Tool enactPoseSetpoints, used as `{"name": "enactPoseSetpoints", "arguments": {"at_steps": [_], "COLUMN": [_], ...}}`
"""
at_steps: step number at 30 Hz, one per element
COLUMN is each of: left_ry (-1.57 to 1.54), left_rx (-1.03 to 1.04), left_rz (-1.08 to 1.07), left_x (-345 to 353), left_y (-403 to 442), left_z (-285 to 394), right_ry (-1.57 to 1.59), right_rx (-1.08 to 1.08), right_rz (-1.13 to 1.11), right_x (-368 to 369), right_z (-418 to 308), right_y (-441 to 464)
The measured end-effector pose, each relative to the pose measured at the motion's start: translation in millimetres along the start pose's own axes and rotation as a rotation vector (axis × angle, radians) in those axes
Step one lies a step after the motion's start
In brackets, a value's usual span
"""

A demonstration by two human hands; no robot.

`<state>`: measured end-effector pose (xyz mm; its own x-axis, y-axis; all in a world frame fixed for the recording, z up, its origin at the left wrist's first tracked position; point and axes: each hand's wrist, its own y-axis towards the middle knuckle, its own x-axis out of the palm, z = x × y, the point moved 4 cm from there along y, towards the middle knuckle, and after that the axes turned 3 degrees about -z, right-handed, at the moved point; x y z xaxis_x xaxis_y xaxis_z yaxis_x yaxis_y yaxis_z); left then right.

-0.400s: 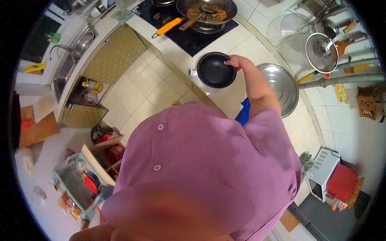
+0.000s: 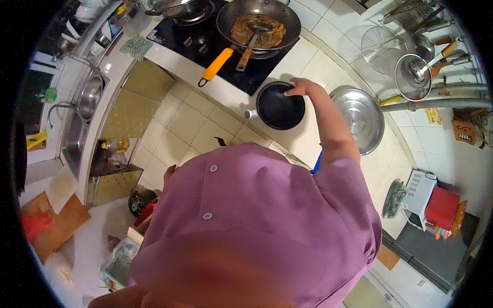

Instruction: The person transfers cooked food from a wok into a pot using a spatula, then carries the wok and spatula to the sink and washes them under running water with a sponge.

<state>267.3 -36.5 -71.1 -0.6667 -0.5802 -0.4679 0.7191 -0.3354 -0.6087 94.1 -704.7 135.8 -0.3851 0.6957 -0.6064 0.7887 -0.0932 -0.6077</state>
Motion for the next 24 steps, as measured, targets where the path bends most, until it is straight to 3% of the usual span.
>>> {"name": "enactPoseSetpoints", "arguments": {"at_steps": [1,2,7,10,11,13,14,18,19,20,24], "left_ry": [-0.084,0.075,-0.384,-0.419,-0.433,-0.471,-0.498,-0.430,-0.408,-0.382,-0.458], "left_rx": [0.108,0.106,0.097,0.267,0.296,0.299,0.267,0.168,0.173,0.167,-0.079], "left_rz": [0.069,0.123,-0.068,-0.245,-0.301,-0.446,-0.531,-0.737,-0.887,-1.033,-1.190], "left_x": [-4.1,-15.7,-16.7,-18.6,-15.4,-6.1,-0.4,40.3,55.3,66.1,84.4], "left_y": [9.9,-24.2,-14.0,12.7,18.9,41.9,54.6,93.2,107.0,115.2,104.6], "left_z": [6.9,91.6,253.5,334.6,360.8,404.1,419.5,476.9,486.8,489.7,506.9], "right_ry": [-0.086,-0.168,1.140,1.556,1.561,1.873,1.937,1.849,1.853,1.751,1.295], "right_rx": [0.055,0.111,0.053,-0.067,-0.067,-0.290,-0.215,-0.056,-0.053,0.038,0.345], "right_rz": [0.236,0.465,0.302,0.166,0.173,0.128,0.202,0.204,0.226,0.269,0.349], "right_x": [-14.9,-23.3,-14.3,-7.7,-7.1,-16.1,-18.1,-19.5,-25.4,-25.0,-58.1], "right_z": [-24.7,-42.8,-118.6,-136.0,-137.9,-157.7,-165.5,-141.3,-135.4,-127.6,-120.3], "right_y": [-11.7,-17.9,12.9,56.1,63.4,71.3,68.4,74.0,68.0,60.5,9.0]}}
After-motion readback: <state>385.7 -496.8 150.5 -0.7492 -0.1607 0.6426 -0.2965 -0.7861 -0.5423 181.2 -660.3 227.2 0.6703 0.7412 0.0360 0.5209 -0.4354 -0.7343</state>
